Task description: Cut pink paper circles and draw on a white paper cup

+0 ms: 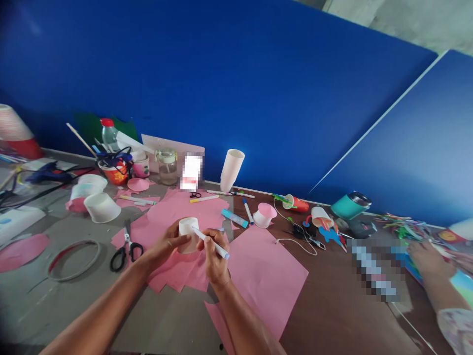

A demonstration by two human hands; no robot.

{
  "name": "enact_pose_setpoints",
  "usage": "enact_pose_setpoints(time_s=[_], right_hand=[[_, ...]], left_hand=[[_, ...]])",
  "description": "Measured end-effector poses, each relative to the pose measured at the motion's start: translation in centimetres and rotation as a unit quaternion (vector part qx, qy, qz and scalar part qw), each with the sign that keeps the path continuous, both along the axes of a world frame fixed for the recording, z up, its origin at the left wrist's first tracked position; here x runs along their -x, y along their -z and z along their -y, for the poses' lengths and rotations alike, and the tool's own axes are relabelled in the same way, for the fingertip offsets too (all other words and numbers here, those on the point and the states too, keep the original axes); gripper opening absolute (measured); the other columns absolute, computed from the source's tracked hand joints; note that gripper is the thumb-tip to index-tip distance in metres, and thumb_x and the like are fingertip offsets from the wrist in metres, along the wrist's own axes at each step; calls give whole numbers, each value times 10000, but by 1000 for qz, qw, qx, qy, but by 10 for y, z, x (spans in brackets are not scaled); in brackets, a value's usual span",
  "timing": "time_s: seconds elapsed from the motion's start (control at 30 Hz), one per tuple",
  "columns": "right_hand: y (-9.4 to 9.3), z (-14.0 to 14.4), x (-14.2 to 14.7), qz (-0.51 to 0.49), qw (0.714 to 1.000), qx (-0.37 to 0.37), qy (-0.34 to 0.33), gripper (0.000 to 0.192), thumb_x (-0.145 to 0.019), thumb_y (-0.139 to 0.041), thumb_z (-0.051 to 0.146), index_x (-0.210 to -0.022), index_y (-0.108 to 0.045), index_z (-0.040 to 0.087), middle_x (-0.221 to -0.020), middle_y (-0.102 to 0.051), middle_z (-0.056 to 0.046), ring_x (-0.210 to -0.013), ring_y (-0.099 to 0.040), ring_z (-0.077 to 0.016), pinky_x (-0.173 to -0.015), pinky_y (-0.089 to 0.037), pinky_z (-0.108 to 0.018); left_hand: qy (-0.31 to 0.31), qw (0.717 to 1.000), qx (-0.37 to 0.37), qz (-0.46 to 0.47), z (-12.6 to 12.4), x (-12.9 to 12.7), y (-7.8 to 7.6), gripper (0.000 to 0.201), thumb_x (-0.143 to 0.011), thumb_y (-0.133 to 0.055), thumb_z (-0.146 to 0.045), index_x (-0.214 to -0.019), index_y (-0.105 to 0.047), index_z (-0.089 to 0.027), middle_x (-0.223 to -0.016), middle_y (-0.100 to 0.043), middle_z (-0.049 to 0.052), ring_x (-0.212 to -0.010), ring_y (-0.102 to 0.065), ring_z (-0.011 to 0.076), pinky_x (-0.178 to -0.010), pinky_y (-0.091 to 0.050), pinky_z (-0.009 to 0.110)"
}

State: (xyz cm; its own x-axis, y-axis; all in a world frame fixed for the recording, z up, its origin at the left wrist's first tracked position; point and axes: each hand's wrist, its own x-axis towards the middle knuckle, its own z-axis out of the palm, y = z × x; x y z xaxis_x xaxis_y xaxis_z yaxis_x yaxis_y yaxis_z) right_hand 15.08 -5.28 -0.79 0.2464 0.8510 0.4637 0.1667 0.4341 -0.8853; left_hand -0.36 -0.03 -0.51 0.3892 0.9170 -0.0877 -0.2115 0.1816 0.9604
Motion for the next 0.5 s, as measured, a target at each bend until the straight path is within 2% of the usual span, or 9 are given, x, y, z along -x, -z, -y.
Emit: enact_pose_setpoints(time_s=[0.3, 0.5], right_hand=[[-9, 2, 1, 23, 999, -14, -20, 307, -972, -456, 450, -891, -636, 214, -637, -641, 3, -600, -597, -161, -617, -489, -305], [-4, 0, 1, 7, 1000, -10, -5, 312, -970, -457, 448, -890, -643, 210, -623, -634, 4, -600, -579, -164, -629, -480, -311]], left_hand=[[1, 1000, -5, -9, -2, 1, 6, 606, -700, -795, -381, -1220, -578, -161, -1011, -645, 68, -935, -582, 233, -788, -446, 316], [-6, 1000, -6, -8, -2, 0, 4, 632, -680, -802, -398, -1225, -581, -166, -1003, -655, 67, -941, -583, 240, -786, -448, 319]])
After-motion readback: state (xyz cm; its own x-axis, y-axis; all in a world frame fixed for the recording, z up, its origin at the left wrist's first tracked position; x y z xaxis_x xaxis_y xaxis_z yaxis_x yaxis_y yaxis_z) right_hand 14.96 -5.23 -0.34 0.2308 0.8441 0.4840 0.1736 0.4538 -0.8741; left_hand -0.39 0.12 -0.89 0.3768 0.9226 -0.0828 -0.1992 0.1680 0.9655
